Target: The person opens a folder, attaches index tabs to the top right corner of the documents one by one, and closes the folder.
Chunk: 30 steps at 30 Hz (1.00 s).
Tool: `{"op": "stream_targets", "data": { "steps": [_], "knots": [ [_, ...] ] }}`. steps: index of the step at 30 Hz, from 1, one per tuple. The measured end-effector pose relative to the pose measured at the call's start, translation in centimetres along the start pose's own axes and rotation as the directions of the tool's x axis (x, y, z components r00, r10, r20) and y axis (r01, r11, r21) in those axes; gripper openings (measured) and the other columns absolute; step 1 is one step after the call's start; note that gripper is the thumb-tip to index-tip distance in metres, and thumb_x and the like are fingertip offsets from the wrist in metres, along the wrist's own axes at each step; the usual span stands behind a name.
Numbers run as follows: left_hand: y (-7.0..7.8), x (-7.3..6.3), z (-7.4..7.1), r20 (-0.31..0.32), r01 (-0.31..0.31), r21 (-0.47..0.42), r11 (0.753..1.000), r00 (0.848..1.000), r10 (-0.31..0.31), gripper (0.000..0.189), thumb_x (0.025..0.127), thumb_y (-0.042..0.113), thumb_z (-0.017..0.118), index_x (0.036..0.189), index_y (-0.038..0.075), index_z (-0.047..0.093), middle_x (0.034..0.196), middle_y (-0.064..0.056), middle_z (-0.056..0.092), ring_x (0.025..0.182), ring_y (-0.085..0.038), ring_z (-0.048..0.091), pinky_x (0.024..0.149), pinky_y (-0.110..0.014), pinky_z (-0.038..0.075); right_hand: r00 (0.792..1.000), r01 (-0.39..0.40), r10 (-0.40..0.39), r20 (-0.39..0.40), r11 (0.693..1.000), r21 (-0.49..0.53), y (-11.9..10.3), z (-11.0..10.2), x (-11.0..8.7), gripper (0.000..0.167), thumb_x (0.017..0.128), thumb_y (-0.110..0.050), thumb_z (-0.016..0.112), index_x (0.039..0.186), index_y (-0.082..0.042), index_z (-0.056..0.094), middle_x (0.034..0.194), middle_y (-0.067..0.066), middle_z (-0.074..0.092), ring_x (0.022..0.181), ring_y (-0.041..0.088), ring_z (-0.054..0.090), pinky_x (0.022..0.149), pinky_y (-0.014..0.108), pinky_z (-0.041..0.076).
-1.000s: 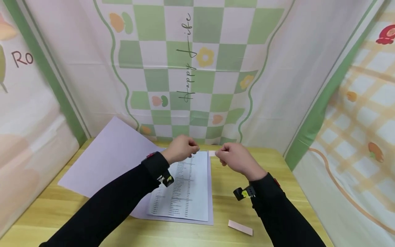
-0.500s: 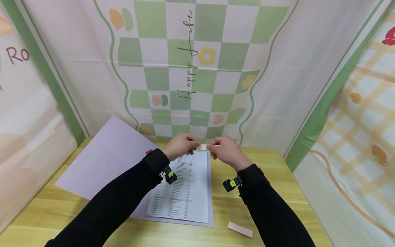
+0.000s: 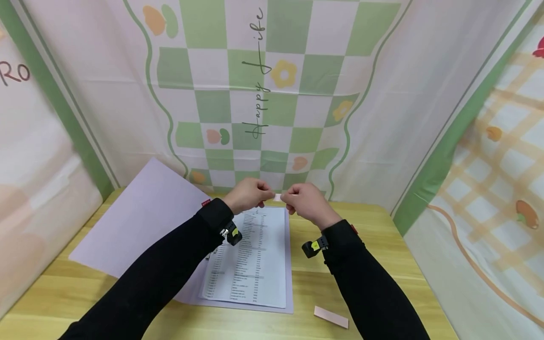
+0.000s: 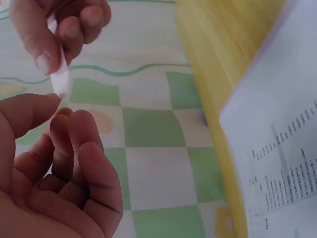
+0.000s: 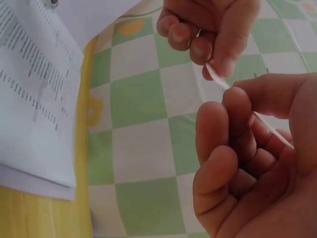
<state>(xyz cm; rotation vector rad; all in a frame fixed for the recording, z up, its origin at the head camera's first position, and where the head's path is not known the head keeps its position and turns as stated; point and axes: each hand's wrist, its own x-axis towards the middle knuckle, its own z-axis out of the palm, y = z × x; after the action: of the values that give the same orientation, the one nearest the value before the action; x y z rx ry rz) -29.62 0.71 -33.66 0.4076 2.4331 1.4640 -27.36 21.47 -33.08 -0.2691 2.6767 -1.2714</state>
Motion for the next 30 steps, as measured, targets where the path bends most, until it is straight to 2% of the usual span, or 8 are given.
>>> {"op": "stream_targets", "data": {
  "steps": [7, 12, 14, 17, 19, 24, 27, 30],
  "knots": [
    [-0.6, 0.5, 0.2, 0.021, 0.006, -0.003, 1.000, 1.000, -0.006, 0.020, 0.098, 0.022, 0.065, 0.083, 0.009, 0.067, 0.091, -0.005, 0.063, 0.086, -0.030, 0.063, 0.069, -0.032, 0.046, 0.999, -0.034, 0.033, 0.018, 0.997, 0.063, 0.3, 0.4, 0.4, 0.027, 0.099, -0.028, 0.062, 0.090, -0.004, 0.066, 0.084, 0.016, 0.063, 0.079, 0.032, 0.063, 0.067, 0.037, 0.050],
    [-1.3, 2.1, 0.1, 0.070, 0.043, -0.028, 0.999, 0.997, -0.041, 0.025, 0.098, 0.015, 0.064, 0.075, 0.005, 0.061, 0.089, -0.013, 0.063, 0.080, -0.029, 0.062, 0.064, -0.028, 0.045, 0.995, -0.102, 0.100, 0.021, 0.983, 0.155, 1.2, 0.8, 1.8, 0.024, 0.097, -0.025, 0.065, 0.094, -0.002, 0.067, 0.086, 0.017, 0.062, 0.075, 0.026, 0.062, 0.066, 0.034, 0.050],
    [-1.5, 3.1, 0.1, 0.075, 0.054, -0.031, 0.998, 0.996, -0.051, 0.023, 0.097, 0.013, 0.064, 0.077, 0.004, 0.062, 0.086, -0.012, 0.063, 0.075, -0.025, 0.060, 0.063, -0.027, 0.045, 0.990, -0.140, 0.139, 0.022, 0.954, 0.264, 1.8, 1.0, 2.8, 0.021, 0.096, -0.022, 0.067, 0.096, 0.000, 0.067, 0.085, 0.015, 0.061, 0.071, 0.022, 0.060, 0.063, 0.030, 0.049],
    [-2.0, 4.6, 0.2, 0.078, 0.088, -0.029, 0.996, 0.993, -0.086, 0.015, 0.095, 0.013, 0.066, 0.085, 0.003, 0.066, 0.079, -0.005, 0.061, 0.068, -0.020, 0.058, 0.065, -0.029, 0.049, 0.976, -0.209, 0.216, 0.034, 0.881, 0.424, 2.7, 1.3, 4.2, 0.018, 0.094, -0.017, 0.069, 0.093, 0.001, 0.065, 0.080, 0.010, 0.058, 0.066, 0.019, 0.057, 0.057, 0.025, 0.046],
    [-2.4, 5.4, 0.3, 0.088, 0.122, -0.037, 0.992, 0.989, -0.118, 0.013, 0.095, 0.012, 0.067, 0.091, -0.001, 0.066, 0.076, -0.004, 0.058, 0.065, -0.019, 0.057, 0.071, -0.035, 0.051, 0.964, -0.255, 0.261, 0.054, 0.844, 0.472, 3.5, 1.6, 5.0, 0.017, 0.093, -0.015, 0.069, 0.090, 0.000, 0.063, 0.078, 0.008, 0.057, 0.065, 0.018, 0.057, 0.056, 0.025, 0.046],
    [-3.5, 6.8, 1.1, 0.081, 0.201, -0.052, 0.978, 0.977, -0.197, 0.020, 0.093, 0.011, 0.069, 0.102, -0.008, 0.067, 0.074, -0.005, 0.055, 0.061, -0.018, 0.055, 0.079, -0.042, 0.053, 0.947, -0.314, 0.311, 0.079, 0.845, 0.432, 5.0, 2.2, 6.2, 0.019, 0.093, -0.016, 0.068, 0.093, 0.002, 0.062, 0.078, 0.008, 0.058, 0.066, 0.019, 0.058, 0.058, 0.027, 0.046],
    [-4.2, 7.5, 1.7, 0.065, 0.229, -0.039, 0.973, 0.972, -0.226, 0.020, 0.093, 0.013, 0.070, 0.100, -0.006, 0.069, 0.071, -0.004, 0.053, 0.061, -0.018, 0.054, 0.066, -0.033, 0.051, 0.944, -0.319, 0.323, 0.063, 0.850, 0.419, 5.7, 2.5, 6.7, 0.025, 0.092, -0.017, 0.068, 0.101, 0.006, 0.063, 0.084, 0.012, 0.060, 0.069, 0.021, 0.058, 0.062, 0.029, 0.047],
    [-4.6, 7.9, 2.2, 0.060, 0.246, -0.003, 0.969, 0.967, -0.246, 0.019, 0.093, 0.015, 0.069, 0.095, -0.004, 0.067, 0.066, -0.002, 0.048, 0.057, -0.016, 0.048, 0.052, -0.026, 0.040, 0.932, -0.344, 0.357, 0.055, 0.830, 0.440, 6.5, 3.0, 7.0, 0.029, 0.092, -0.019, 0.069, 0.107, 0.005, 0.064, 0.098, 0.017, 0.062, 0.081, 0.027, 0.062, 0.071, 0.034, 0.052]
  ]
}}
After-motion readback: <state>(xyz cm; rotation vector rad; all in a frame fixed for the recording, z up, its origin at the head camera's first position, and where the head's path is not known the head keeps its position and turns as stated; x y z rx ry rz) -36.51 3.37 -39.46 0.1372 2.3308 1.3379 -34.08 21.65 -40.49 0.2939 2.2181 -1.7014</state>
